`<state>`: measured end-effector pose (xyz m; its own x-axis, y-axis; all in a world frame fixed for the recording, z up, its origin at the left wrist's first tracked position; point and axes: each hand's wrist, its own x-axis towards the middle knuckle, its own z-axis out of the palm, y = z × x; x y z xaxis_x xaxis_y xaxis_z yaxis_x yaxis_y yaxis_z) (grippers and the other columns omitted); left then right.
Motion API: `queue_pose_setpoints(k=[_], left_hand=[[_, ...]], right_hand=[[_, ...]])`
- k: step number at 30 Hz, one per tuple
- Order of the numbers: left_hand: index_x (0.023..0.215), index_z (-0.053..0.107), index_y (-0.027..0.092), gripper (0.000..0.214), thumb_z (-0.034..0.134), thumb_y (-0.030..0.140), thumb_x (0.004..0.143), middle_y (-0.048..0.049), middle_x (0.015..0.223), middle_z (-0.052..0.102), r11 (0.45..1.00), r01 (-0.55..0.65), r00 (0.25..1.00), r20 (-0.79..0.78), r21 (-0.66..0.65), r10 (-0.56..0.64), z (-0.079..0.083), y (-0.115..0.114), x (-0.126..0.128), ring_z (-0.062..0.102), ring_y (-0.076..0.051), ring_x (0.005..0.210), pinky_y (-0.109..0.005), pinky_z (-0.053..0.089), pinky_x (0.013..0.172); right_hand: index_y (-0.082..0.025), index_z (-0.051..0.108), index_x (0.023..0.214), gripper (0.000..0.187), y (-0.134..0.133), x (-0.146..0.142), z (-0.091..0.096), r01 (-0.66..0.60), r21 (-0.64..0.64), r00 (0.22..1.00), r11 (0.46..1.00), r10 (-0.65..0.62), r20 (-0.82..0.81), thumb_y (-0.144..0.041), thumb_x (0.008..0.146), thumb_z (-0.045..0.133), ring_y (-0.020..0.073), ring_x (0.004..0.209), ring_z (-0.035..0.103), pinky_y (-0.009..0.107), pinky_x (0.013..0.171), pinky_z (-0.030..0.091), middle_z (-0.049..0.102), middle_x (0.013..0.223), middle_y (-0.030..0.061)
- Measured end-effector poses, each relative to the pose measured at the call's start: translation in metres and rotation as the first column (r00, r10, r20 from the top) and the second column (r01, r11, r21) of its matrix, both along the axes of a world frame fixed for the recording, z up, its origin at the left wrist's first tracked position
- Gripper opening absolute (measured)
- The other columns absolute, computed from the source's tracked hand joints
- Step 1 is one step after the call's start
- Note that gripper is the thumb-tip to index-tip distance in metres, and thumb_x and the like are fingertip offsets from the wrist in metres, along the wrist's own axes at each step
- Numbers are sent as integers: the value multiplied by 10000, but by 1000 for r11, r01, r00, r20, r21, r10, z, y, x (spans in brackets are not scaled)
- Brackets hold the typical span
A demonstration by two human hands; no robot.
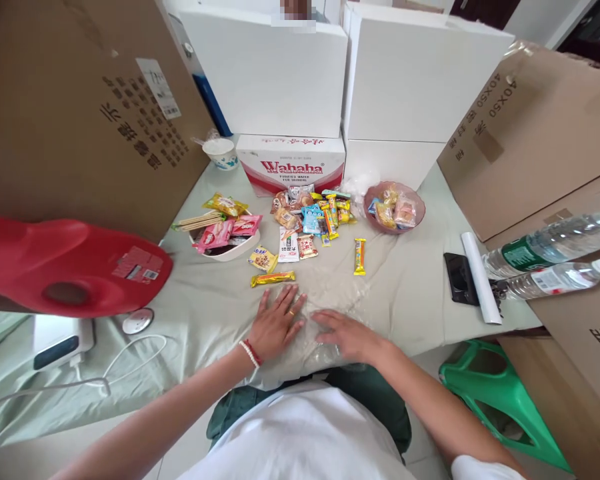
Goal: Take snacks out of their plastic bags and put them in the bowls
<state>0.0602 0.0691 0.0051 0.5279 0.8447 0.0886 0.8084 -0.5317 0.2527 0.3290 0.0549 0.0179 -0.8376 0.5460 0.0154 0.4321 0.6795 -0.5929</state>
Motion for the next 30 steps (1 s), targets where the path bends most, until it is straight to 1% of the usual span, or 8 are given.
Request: queue_pose_setpoints(k=[3,7,11,14,18,23,27,30], left_hand=[[1630,352,230,759,481,601,980,-204,1709,258,998,-54,998,-39,-11,53,-9,-12,-8,278,-395,1576,-722,-13,1244],[1636,337,214,892,506,720,920,-227,1715,215,994,-94,995,-26,-49,93,-10,-18,-5,220,-416,1591,-735,-50,1229],[1639,329,228,897,466,751,923,-205,1726,197,993,-97,995,-26,-71,95,-9,-16,-4,192,-399,1602,-728,-69,1232],[1643,320,242,897,479,747,918,-193,1725,215,992,-101,994,-45,-76,98,-9,-16,-5,182,-404,1603,-731,-47,1236],[1656,277,256,964,510,784,884,-194,1724,219,991,-100,995,-40,-90,96,-7,-17,-6,170,-411,1604,-737,-30,1235],[1672,202,191,1026,459,810,895,-209,1719,206,984,-107,994,14,-140,110,-7,-16,-5,179,-388,1607,-700,-118,1242],[1671,161,116,1088,434,826,894,-222,1715,207,980,-113,991,50,-164,122,-8,-15,-4,161,-390,1611,-666,-181,1240],[1668,134,83,1121,429,833,889,-232,1716,191,983,-108,991,64,-151,119,-9,-15,-4,158,-395,1611,-665,-195,1235]], right_hand=[[-249,689,1350,546,16,36,11,136,-139,982,981,-152,-111,-39,876,520,237,1428,529,453,1163,459,548,1552,100],[-222,710,1282,395,90,35,45,385,-162,918,908,-396,-36,-167,967,477,217,1079,727,371,975,565,742,1253,85],[-175,751,1103,330,187,-41,66,587,167,769,792,-610,190,-276,1024,447,304,1066,682,431,923,542,742,1135,142],[-138,625,1351,430,239,-112,60,630,333,696,702,-700,160,-395,1023,519,385,1294,516,509,1014,475,614,1368,211],[-83,494,1464,574,276,-163,40,572,368,722,733,-663,197,-360,977,619,406,1397,361,558,1103,360,512,1470,241],[-79,512,1460,504,251,-121,50,535,388,792,751,-606,82,-227,978,507,406,1336,368,591,1114,294,557,1378,226],[-170,513,1477,547,166,-51,73,498,327,862,803,-501,-80,-350,962,558,362,1239,450,561,1101,358,595,1308,153],[-240,505,1492,549,91,-20,69,421,219,907,880,-409,-97,-336,955,566,329,1199,497,536,1095,391,614,1290,119]])
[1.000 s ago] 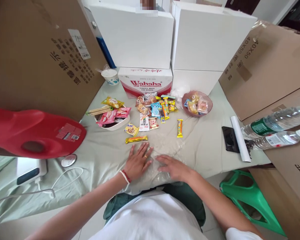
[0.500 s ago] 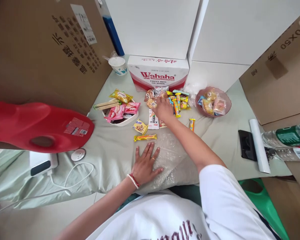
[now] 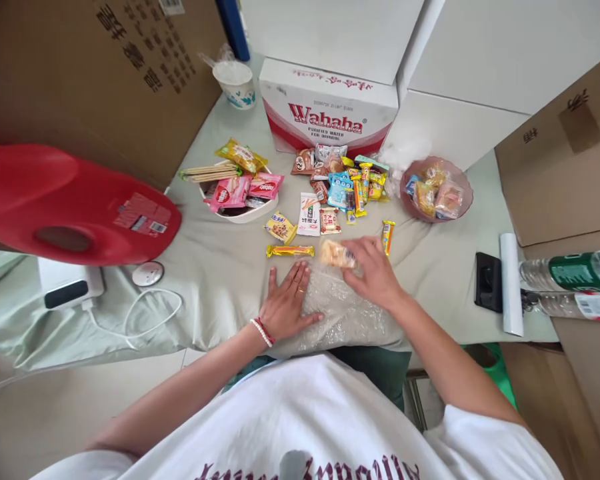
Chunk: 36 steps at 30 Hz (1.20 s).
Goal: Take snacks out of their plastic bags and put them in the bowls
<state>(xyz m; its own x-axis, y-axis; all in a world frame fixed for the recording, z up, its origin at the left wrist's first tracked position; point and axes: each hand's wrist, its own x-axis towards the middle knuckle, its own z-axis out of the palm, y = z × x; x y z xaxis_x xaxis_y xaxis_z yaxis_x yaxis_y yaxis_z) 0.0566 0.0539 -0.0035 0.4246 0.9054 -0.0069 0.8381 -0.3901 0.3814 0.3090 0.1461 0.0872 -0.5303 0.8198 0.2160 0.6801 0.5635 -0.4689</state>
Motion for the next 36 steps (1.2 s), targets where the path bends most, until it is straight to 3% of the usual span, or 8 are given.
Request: queue_pose_setpoints(k=[5,11,16,21,25,30,33,36], left_hand=[[1669,148,93,1090,466,796,900,-243,1708,203,1000,-2,1000,-24,4,2,0,1,-4,211,-405,1596,-669,-200,1227],[1674,147,124,1088,523,772,884,-229,1711,210,995,99,992,-74,-6,-99,0,5,-29,248,-410,1584,-678,-201,1219],[1680,117,150,1104,561,759,872,-237,1707,217,991,136,988,-72,4,-136,2,3,-49,264,-405,1580,-670,-175,1228],[1655,250,318,696,465,314,993,-105,1675,380,966,235,972,-6,103,-236,7,-5,-69,297,-299,1584,-647,-129,1255],[1583,416,325,781,464,117,832,-63,1678,381,971,234,971,41,36,-236,15,-6,-84,209,-305,1612,-682,-57,1259],[1556,451,285,861,579,183,711,-88,1703,321,927,371,928,3,-47,-372,21,-14,-79,130,-365,1622,-724,-161,1211],[1495,518,274,711,656,358,802,-114,1661,404,935,355,935,4,-16,-355,16,-23,-70,192,-380,1607,-712,-200,1199],[1261,675,282,388,599,323,883,-76,1595,515,952,304,951,52,34,-305,10,-31,-69,229,-329,1604,-685,-173,1226]], right_hand=[[-209,573,1444,548,-67,11,-43,-22,-130,992,991,38,122,-236,897,587,347,1267,454,530,1102,397,625,1317,134],[-194,582,1445,555,-63,17,-66,-37,-113,994,993,48,102,-208,890,595,343,1346,415,545,1156,374,622,1349,131],[-213,549,1474,548,-60,13,-57,-99,-89,984,991,111,141,-203,927,580,353,1463,351,641,1215,283,529,1495,149],[-230,469,1527,576,-98,46,-45,-106,2,994,994,106,-32,-395,995,613,315,1409,442,568,1167,429,497,1514,170],[-215,591,1427,505,-133,67,-62,-145,-35,988,989,147,49,-422,971,659,325,1352,501,557,1105,510,568,1446,173],[-230,721,1208,308,-144,67,-73,-131,-12,991,991,131,12,-138,977,540,291,1315,538,514,1041,557,623,1393,146],[-240,733,1195,274,-139,75,-52,-145,-89,989,985,145,-11,-194,1001,545,268,1246,595,458,977,585,628,1388,145],[-249,727,1237,280,-123,87,-19,-252,-261,967,932,254,-26,-362,1023,586,225,1092,676,380,920,595,707,1244,114]])
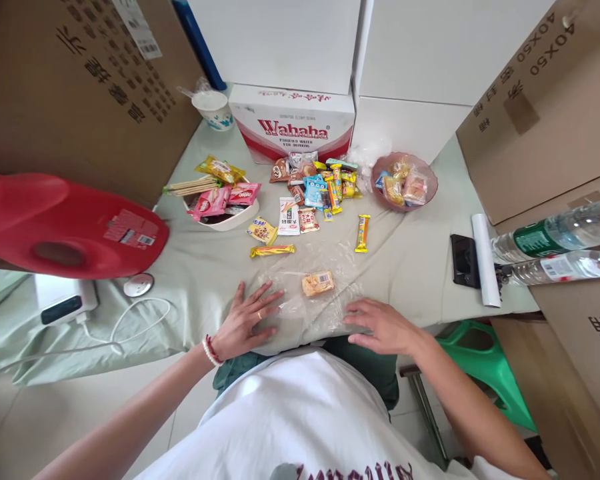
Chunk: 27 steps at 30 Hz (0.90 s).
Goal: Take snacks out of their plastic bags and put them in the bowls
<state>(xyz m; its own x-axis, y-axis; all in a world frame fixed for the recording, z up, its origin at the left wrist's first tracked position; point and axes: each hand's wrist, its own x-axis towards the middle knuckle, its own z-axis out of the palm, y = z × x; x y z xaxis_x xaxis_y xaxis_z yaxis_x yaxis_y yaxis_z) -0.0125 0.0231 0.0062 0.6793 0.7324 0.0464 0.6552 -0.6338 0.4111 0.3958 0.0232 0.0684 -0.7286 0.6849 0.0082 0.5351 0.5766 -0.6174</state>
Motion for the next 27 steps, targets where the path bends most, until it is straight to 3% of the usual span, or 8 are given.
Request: queue_pose_setpoints(k=[3,5,8,11,15,21,24,27], left_hand=[[1143,723,273,371,555,189,822,-54,1611,497,1000,-18,997,76,-12,19,-2,-4,-6,167,-294,1624,-665,-117,1257],[1125,746,284,402,560,174,787,-42,1628,472,1000,-21,994,105,-13,22,-1,-4,-9,140,-299,1629,-665,-110,1260],[1072,782,329,329,579,202,845,-2,1585,529,999,-28,994,105,35,24,1,-2,-11,178,-315,1620,-682,-135,1247],[1067,787,370,284,566,236,948,29,1480,635,996,-4,996,85,92,-4,0,0,-12,283,-308,1588,-687,-179,1230],[1209,743,406,333,514,257,1019,33,1453,656,996,19,998,60,89,-25,-5,-1,-18,363,-283,1555,-670,-173,1243],[1283,705,449,372,533,259,1014,11,1630,462,997,53,997,48,53,-56,-7,2,-24,284,-296,1589,-690,-98,1255],[1315,680,471,434,536,219,992,6,1665,402,997,71,997,35,15,-72,-4,5,-24,290,-303,1585,-715,-86,1242],[1292,693,480,441,562,215,964,18,1661,407,997,52,998,35,-63,-50,0,7,-23,304,-308,1580,-717,-75,1245]], right_hand=[[-238,724,1250,328,30,-7,24,78,-6,995,997,-78,57,-411,1056,524,198,942,686,333,847,580,740,1024,87],[-249,702,1302,335,53,-28,28,142,112,977,984,-157,144,-378,1059,511,225,1046,660,349,867,563,720,1135,107],[-281,634,1408,441,78,-69,19,38,158,947,987,-86,310,-360,975,662,281,1244,577,393,948,539,609,1417,112],[-273,638,1396,485,84,-91,5,-53,101,916,994,8,401,-327,923,733,286,1177,590,408,958,529,647,1354,110],[-242,609,1419,461,72,-69,-10,-19,100,922,995,-21,386,-277,962,658,283,1176,589,428,1002,516,640,1352,122],[-231,589,1432,468,64,-20,-10,132,42,941,990,-138,309,-299,969,592,286,1214,609,438,1018,534,618,1348,132],[-248,578,1440,476,72,-26,6,111,24,964,993,-114,240,-339,973,596,275,1171,634,425,993,549,629,1302,122],[-239,580,1436,486,82,-54,20,22,33,971,999,-29,238,-338,962,626,278,1150,640,418,972,550,626,1303,125]])
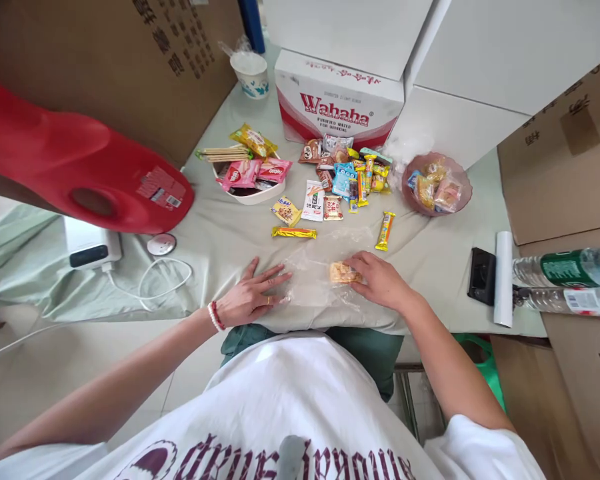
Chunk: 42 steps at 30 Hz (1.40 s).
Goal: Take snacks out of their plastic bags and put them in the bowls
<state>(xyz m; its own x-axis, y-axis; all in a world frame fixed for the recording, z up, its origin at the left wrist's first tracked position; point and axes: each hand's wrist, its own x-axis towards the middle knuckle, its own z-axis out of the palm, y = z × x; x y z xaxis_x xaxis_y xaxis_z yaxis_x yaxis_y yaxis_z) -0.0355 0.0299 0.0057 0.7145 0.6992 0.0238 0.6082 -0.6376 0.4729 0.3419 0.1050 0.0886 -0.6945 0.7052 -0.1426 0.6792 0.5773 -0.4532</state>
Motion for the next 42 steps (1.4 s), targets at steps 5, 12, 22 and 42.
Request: queue_pose_setpoints(k=[5,12,22,42], left_hand=[[1240,722,469,336,579,308,982,13,1646,434,999,-39,998,39,-15,39,1,-1,-1,358,-316,1556,-700,-63,1257],[1351,593,265,576,669,604,892,-156,1570,530,978,-205,975,87,-26,207,-6,-7,9,458,-338,1494,-706,-96,1243],[1012,682,275,257,497,453,1021,-41,1210,769,798,-585,743,297,-145,600,-9,-8,37,544,-252,1422,-645,108,1287],[1168,690,304,329,472,356,926,-79,1105,726,730,-657,753,231,191,617,5,-28,51,627,-329,1172,-607,287,1121]], right_hand=[[-198,587,1417,498,9,-46,-16,-62,-67,993,996,68,101,-205,924,657,271,1164,642,401,1000,533,610,1329,140],[-235,447,1550,578,-33,-14,-30,28,3,967,1000,-27,-253,-416,1017,582,289,1426,467,477,1163,437,416,1587,162],[-254,756,1174,303,-45,8,-39,47,-6,967,999,-47,-250,-301,1033,492,242,1064,635,404,920,530,714,1146,111],[-123,607,1419,588,100,-80,-27,1,-25,991,1000,3,131,-297,869,722,327,1212,546,378,981,441,705,1199,152]])
